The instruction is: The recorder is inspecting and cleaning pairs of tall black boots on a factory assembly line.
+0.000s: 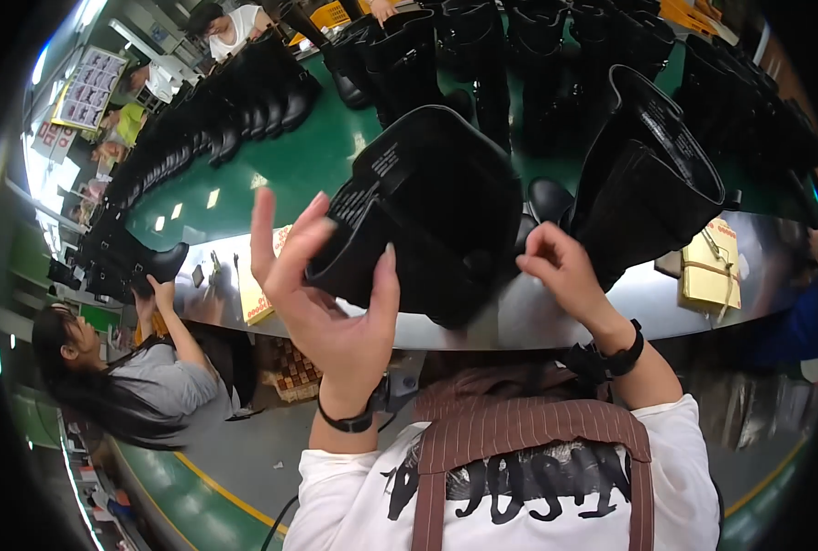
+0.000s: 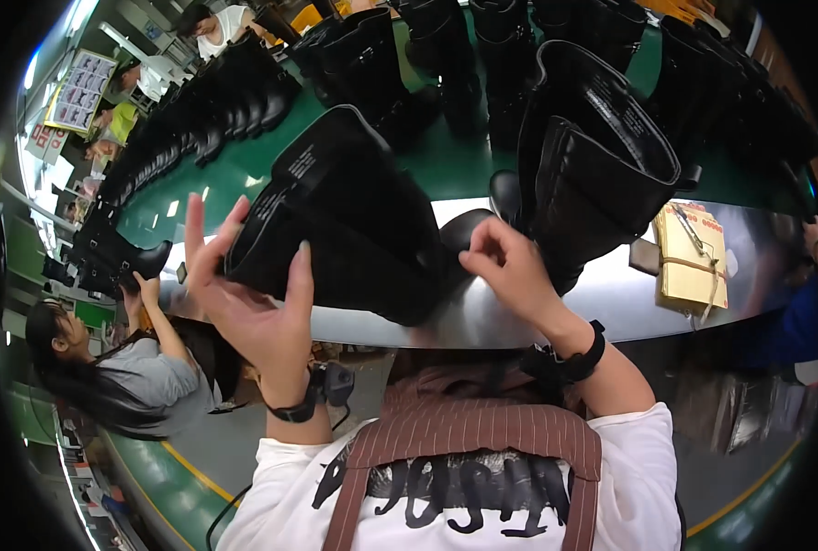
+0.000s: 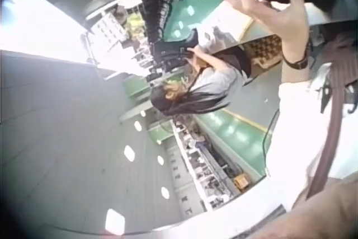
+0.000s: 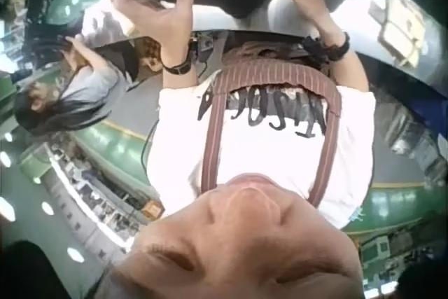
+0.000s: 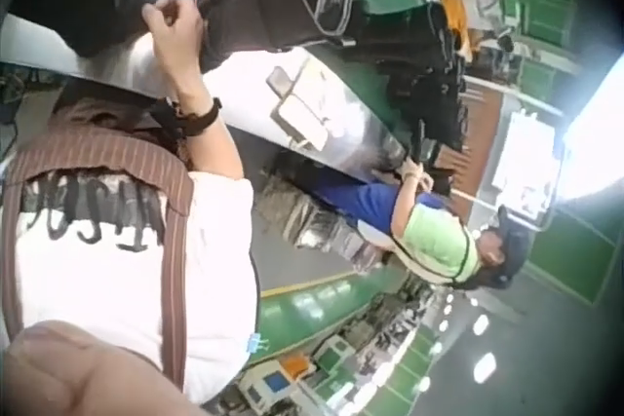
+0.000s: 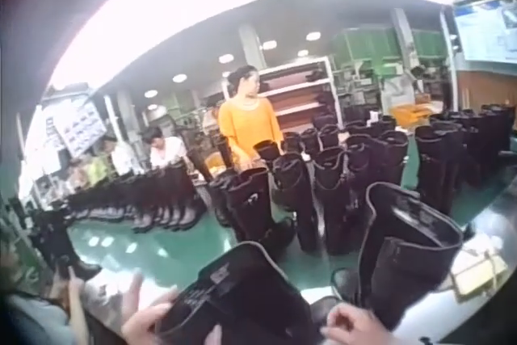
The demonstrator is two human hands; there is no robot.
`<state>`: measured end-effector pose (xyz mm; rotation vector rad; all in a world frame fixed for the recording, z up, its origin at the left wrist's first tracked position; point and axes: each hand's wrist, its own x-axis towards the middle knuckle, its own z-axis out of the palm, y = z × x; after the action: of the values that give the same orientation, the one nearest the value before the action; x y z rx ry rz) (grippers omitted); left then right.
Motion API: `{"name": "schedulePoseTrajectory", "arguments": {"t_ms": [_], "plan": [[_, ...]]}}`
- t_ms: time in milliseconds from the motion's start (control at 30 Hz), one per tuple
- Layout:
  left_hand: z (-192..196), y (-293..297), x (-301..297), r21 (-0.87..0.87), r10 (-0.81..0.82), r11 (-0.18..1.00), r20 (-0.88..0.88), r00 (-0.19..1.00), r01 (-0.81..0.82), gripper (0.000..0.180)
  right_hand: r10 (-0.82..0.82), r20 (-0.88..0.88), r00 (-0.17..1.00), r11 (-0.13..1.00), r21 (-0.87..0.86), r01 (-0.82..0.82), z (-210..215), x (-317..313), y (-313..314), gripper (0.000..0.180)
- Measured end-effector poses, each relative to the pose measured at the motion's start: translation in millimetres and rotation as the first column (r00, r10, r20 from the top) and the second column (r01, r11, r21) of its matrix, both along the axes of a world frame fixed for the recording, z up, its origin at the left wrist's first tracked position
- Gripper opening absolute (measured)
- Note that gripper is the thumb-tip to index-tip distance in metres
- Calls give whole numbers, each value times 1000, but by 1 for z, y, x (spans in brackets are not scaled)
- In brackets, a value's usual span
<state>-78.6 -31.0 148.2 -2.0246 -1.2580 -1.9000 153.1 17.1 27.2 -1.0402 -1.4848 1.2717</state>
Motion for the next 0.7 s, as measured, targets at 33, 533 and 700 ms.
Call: {"name": "schedulePoseTrajectory", "arguments": {"t_ms": [33,533,700], "plan": [[-7,2,5,10,-5,1000,-9,1000,5,69,-4,239,971,1000,28,-3,-11,3,-1,14],[-142,-8,7,-755,-185,513,368,911,409,42,289,219,932,915,-350,-202,-49,-22,-13,31],[-163,-7,12,-770,-62,546,355,933,330,33,400,5,917,779,-529,-337,-39,-29,-10,28]]}}
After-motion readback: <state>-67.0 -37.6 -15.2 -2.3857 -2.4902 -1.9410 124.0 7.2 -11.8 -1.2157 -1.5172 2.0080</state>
